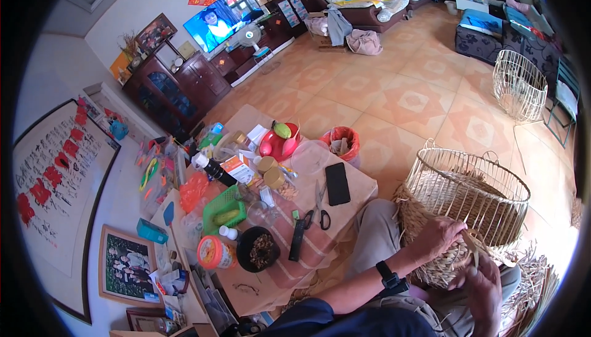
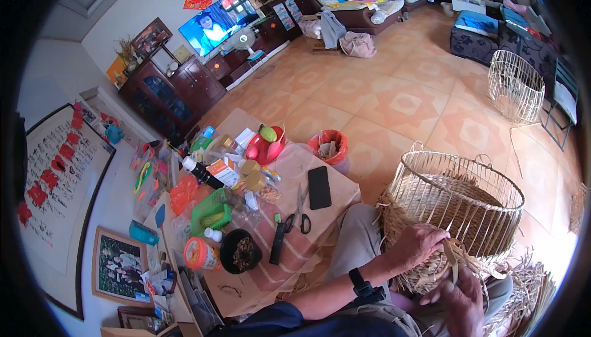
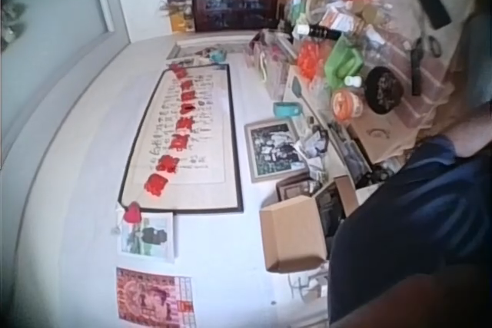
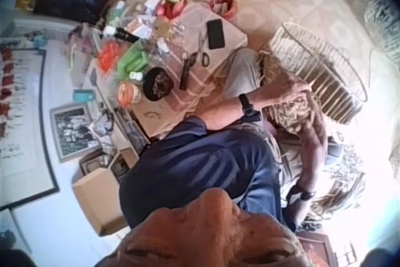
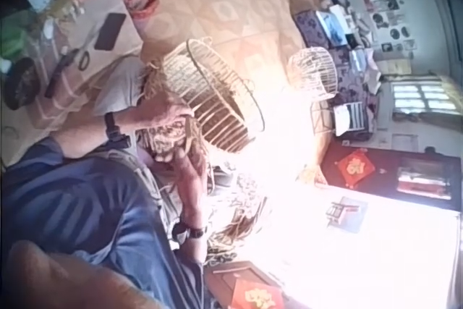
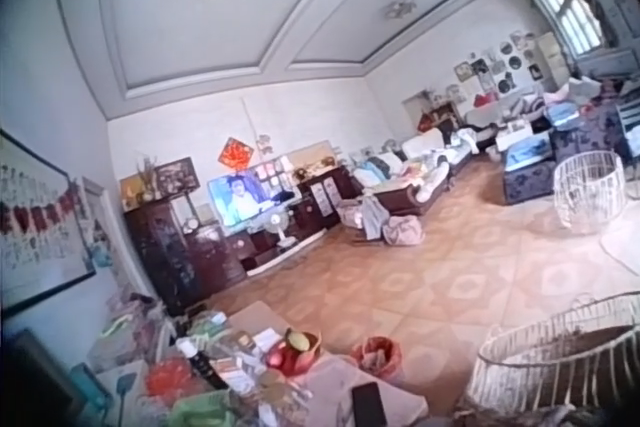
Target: The recorder is weaving bamboo or straw strips into a basket.
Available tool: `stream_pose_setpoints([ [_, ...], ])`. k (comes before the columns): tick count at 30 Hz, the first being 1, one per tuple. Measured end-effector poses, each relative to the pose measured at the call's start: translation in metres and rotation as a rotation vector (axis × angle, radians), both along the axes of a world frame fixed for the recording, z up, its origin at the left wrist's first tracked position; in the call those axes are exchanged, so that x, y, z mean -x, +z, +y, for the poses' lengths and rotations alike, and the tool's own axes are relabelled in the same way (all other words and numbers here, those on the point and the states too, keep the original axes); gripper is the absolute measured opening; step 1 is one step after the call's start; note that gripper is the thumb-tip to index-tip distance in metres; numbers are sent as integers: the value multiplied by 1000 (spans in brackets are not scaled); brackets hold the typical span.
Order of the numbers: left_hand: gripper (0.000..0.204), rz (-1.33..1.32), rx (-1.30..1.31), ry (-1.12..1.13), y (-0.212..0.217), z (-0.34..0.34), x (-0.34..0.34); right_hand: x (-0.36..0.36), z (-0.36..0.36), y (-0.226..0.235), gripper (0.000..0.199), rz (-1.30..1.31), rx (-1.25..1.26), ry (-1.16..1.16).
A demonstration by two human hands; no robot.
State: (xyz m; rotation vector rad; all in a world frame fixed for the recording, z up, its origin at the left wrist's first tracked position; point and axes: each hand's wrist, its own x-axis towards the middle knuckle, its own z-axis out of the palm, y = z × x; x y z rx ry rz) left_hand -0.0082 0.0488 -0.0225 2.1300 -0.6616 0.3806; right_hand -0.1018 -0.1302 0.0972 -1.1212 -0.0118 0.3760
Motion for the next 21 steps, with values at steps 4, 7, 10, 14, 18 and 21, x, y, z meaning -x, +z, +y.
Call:
stream_pose_setpoints([
  [4, 22, -54, -23, -6, -2, -14, -2, 31, -68, 23, 36, -133, 348, -33],
  [7, 19, 36, -113, 90, -4, 7, 4, 32, -132, 24, 32, -65, 127, -145],
  [10, 17, 80, -42, 52, 8, -13, 5, 24, -171, -38, 32, -394, 457, -251],
  [14, 16, 72, 22, 21, 10, -18, -1, 16, -113, -18, 31, -176, 556, -149],
  [18, 18, 339, 99, 17, 19, 5, 4, -34, -14, -61, 34, -90, 771, 10],
  [21, 18, 190, 21, 74, 17, 13, 1, -65, 29, -53, 26, -441, 847, -225],
])
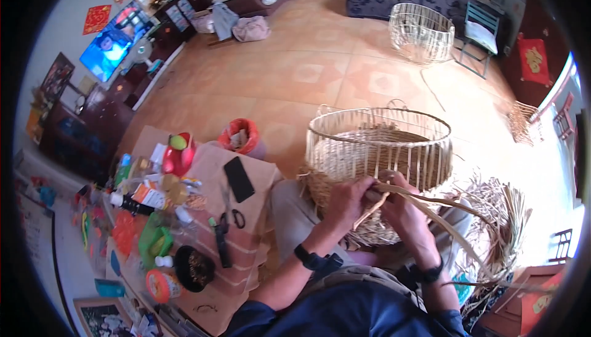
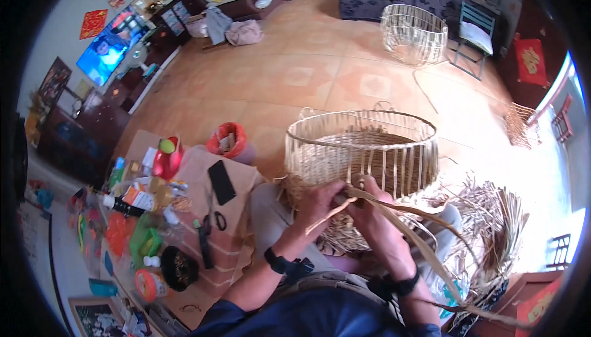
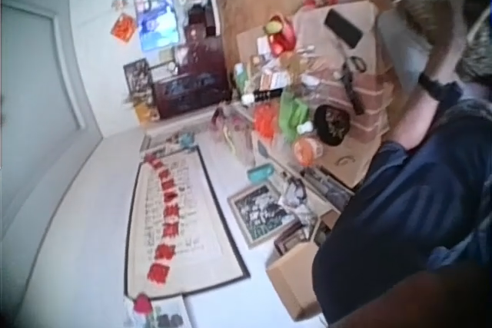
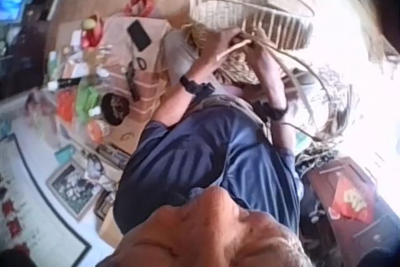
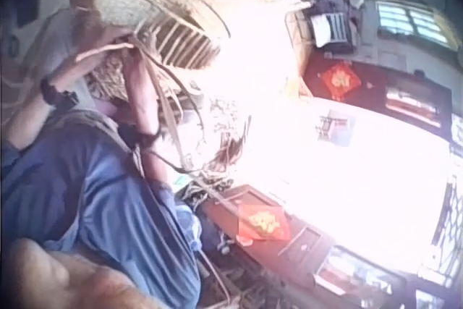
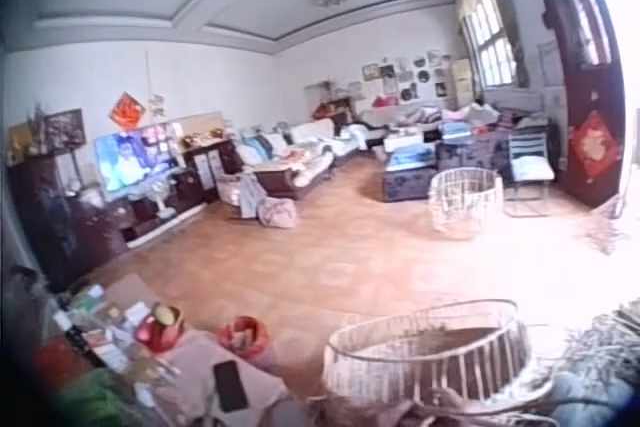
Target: The recorder is weaving bamboo or straw strips into a basket.
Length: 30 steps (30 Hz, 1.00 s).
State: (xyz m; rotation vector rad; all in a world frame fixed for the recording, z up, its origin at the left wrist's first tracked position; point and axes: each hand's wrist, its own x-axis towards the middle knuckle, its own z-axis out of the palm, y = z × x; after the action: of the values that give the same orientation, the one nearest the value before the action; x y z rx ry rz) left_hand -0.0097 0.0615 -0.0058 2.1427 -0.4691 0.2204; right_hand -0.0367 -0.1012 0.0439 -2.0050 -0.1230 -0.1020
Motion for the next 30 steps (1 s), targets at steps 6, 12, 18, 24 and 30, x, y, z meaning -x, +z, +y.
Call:
stream_pose_setpoints([
  [6, 23, 19, -32, -19, 1, -15, 0, -27, -36, -8, 23, 253, -346, -130],
  [12, 42, -95, -139, -75, 6, -5, 6, -31, -32, 4, 26, 280, -434, -34],
  [18, 52, -389, -487, -47, -9, -36, 15, -50, -46, -19, 19, -247, 23, -7],
  [24, 40, -357, -675, 59, -8, -44, 21, -41, -27, 20, 9, -187, 377, 31],
  [30, 37, -257, -613, 85, -14, -48, 19, -31, -20, 7, 15, -115, 777, 75],
])
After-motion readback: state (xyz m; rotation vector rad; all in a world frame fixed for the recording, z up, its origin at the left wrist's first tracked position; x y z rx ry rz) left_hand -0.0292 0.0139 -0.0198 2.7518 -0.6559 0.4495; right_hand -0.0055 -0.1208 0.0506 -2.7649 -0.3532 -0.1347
